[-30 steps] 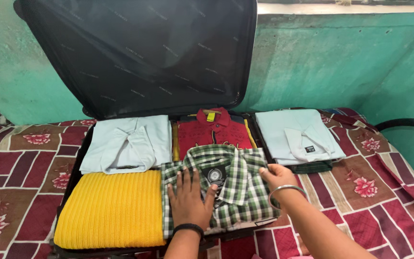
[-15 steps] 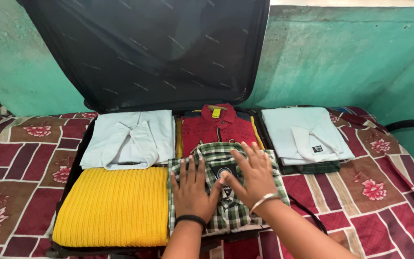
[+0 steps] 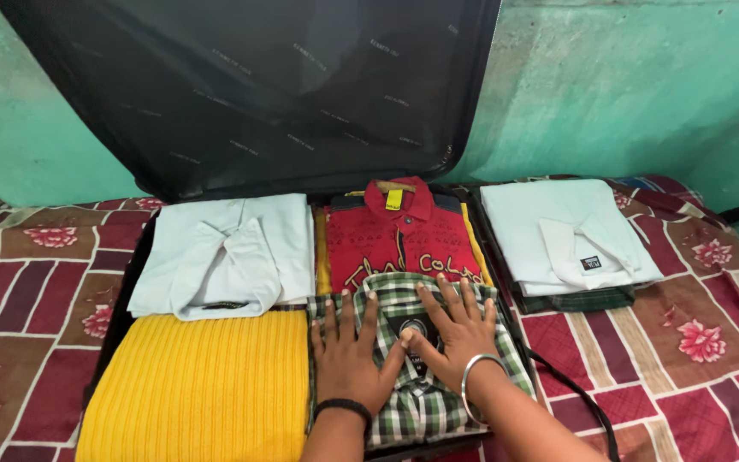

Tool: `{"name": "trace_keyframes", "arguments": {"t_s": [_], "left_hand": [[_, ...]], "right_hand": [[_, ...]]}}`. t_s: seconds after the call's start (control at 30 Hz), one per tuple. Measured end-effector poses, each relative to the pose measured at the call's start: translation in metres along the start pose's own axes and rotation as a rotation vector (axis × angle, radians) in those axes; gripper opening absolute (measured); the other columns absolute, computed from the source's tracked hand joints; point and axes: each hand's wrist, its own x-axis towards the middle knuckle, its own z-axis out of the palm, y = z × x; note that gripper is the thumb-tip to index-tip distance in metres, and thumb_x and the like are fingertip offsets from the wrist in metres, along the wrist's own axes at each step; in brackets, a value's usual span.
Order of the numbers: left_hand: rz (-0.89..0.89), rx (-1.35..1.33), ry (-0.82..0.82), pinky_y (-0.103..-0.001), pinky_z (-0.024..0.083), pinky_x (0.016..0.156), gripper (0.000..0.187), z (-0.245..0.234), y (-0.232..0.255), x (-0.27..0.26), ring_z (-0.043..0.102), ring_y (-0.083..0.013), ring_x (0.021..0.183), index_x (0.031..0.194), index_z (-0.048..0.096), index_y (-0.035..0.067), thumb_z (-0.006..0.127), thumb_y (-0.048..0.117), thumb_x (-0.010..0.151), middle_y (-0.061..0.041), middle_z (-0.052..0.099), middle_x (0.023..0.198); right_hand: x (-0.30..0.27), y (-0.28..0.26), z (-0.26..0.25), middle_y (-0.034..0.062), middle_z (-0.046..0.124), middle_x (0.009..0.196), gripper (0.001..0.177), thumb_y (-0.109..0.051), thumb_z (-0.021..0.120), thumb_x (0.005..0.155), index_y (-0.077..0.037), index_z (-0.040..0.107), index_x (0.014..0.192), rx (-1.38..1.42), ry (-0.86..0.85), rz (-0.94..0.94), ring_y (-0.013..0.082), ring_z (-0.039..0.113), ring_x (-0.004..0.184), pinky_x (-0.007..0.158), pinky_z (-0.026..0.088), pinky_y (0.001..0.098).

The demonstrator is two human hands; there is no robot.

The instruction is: The person packs shirts into a suitcase on a bed, folding and smoothing the garments by hand to arrange them in rows.

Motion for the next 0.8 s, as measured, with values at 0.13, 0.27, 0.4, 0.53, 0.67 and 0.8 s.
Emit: {"name": "trace_keyframes", "arguments": {"t_s": [0.13, 0.27, 0.4, 0.53, 0.67, 0.8], "left_hand": [[-0.013, -0.041, -0.025, -0.063, 0.012, 0.117, 0.083, 0.002, -0.003, -0.001, 0.018, -0.0428, 0.149, 0.156, 0.031, 0.024, 0.054, 0.066, 0.089, -0.018, 0.024, 0.162], [-0.011, -0.052, -0.065, -0.067, 0.012, 0.113, 0.092, -0.004, -0.002, 0.001, 0.014, -0.0442, 0.149, 0.161, 0.03, 0.026, 0.059, 0.069, 0.084, -0.018, 0.02, 0.168], [-0.036, -0.066, -0.096, -0.066, 0.013, 0.115, 0.097, -0.011, 0.002, 0.0, 0.013, -0.0432, 0.15, 0.158, 0.029, 0.025, 0.062, 0.073, 0.08, -0.017, 0.019, 0.168], [-0.035, -0.069, -0.083, -0.066, 0.013, 0.115, 0.099, -0.01, 0.004, -0.005, 0.013, -0.043, 0.15, 0.158, 0.029, 0.025, 0.064, 0.073, 0.078, -0.018, 0.019, 0.165], [-0.004, -0.064, -0.06, -0.066, 0.012, 0.114, 0.099, -0.006, 0.0, -0.005, 0.012, -0.0445, 0.149, 0.156, 0.029, 0.023, 0.065, 0.072, 0.078, -0.019, 0.019, 0.167], [-0.004, -0.05, -0.045, -0.065, 0.012, 0.116, 0.099, -0.004, 0.001, -0.005, 0.013, -0.0431, 0.15, 0.159, 0.029, 0.024, 0.064, 0.071, 0.079, -0.017, 0.02, 0.165]], "right_hand": [[0.001, 0.001, 0.004, 0.0113, 0.024, 0.166, 0.079, -0.07, 0.047, 0.09, -0.032, 0.033, 0.158, -0.003, -0.006, 0.006, 0.0391, 0.009, 0.153, 0.116, 0.0, 0.0654], [0.0, 0.002, 0.002, 0.0107, 0.023, 0.167, 0.08, -0.069, 0.048, 0.09, -0.032, 0.032, 0.159, 0.003, -0.01, -0.012, 0.04, 0.009, 0.154, 0.117, 0.0, 0.0652], [-0.004, 0.009, -0.009, 0.0124, 0.015, 0.169, 0.089, -0.074, 0.052, 0.086, -0.03, 0.028, 0.16, 0.035, -0.085, -0.082, 0.0414, 0.004, 0.154, 0.116, -0.003, 0.0646], [-0.016, 0.008, -0.021, 0.017, 0.007, 0.168, 0.107, -0.083, 0.056, 0.079, -0.023, 0.022, 0.161, -0.053, -0.083, -0.167, 0.0435, -0.002, 0.153, 0.115, -0.005, 0.067], [-0.03, 0.002, -0.035, 0.0194, -0.001, 0.17, 0.124, -0.09, 0.063, 0.067, -0.025, 0.019, 0.163, -0.127, -0.2, -0.199, 0.0474, -0.009, 0.154, 0.112, -0.006, 0.0742], [-0.028, 0.003, -0.042, 0.0226, -0.003, 0.169, 0.128, -0.09, 0.067, 0.064, -0.025, 0.017, 0.163, -0.148, -0.317, -0.224, 0.05, -0.011, 0.153, 0.109, -0.005, 0.0743]]}}
